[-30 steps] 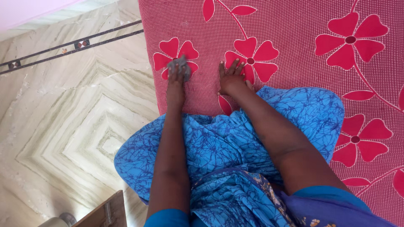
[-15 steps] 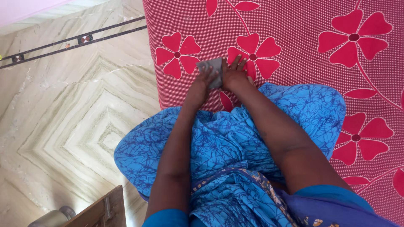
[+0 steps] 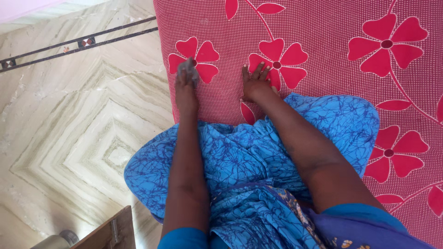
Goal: The person wipes a pink floral bedsheet with a grey cloth by hand, moving the cloth across different sections of the surface.
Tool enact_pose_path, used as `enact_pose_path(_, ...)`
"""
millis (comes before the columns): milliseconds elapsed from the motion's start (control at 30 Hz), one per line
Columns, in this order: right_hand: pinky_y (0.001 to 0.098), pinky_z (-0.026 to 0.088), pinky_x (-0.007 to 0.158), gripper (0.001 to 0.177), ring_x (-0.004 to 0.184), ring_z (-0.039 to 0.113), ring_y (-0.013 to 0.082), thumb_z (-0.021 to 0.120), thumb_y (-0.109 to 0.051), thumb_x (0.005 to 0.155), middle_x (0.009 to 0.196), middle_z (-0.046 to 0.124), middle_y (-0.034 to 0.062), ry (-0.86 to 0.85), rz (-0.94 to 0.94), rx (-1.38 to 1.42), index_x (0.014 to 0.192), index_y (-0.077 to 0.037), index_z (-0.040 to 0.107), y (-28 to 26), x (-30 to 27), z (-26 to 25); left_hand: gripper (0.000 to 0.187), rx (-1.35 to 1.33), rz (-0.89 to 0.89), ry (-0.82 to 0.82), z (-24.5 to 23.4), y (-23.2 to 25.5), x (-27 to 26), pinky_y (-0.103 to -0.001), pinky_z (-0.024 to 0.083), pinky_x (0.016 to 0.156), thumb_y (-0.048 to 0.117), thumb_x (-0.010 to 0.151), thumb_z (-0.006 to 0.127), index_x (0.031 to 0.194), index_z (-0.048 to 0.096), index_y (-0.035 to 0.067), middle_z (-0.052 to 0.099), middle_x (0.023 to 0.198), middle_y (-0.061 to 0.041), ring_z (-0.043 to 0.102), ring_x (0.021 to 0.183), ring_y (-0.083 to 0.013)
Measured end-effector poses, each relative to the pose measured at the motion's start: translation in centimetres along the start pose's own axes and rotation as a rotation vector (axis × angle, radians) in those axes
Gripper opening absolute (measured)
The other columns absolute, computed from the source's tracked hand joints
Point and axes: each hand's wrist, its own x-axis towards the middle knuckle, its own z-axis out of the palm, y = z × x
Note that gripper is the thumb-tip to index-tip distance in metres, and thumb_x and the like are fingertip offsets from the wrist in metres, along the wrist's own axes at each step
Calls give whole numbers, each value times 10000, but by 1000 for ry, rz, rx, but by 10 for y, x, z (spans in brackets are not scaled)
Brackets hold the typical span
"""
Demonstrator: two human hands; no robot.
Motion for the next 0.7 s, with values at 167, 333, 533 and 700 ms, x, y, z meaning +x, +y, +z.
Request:
enact_pose_path(167,712,159,1203,1330,1437,-250,655,807,-524,825,1565,-323,410,-13,3,47,1631,-211,-204,4,12,6,465,-1,-681,-109,-60,3,-3,-638,200,1191,262,1061,450,1500,485,111,478,1523,-171,303,1483,-462)
enact_pose_path(333,733,173,1202,1303,1485,-153,631,814,-547,804,1613,-243,393,34,-8,74,1660,-215,-110,4,-2,-1,448,109,-280,176,-58,23,-3,-646,251,1088,218,925,569,1354,629,100,630,1402,-161,408,1399,-473)
enact_pose_path(533,543,346,1159,1143,1473,246,515,893,-448,795,1585,206,390,460,-542,371,1607,-134,153,-4,-27,-32,349,-971,-296,-38,12,15,-7,-442,474,837,179,1042,526,1310,662,2,648,1272,-264,616,1033,-376)
enact_pose_path(700,354,571,909,625,1072,715,249,742,-218,914,1148,702,152,248,-535,845,1475,-151,474,-6,-27,-42,402,-1413,-549,-93,22,8,-12,-402,527,967,193,979,611,1319,621,-21,647,1282,-236,622,1172,-350)
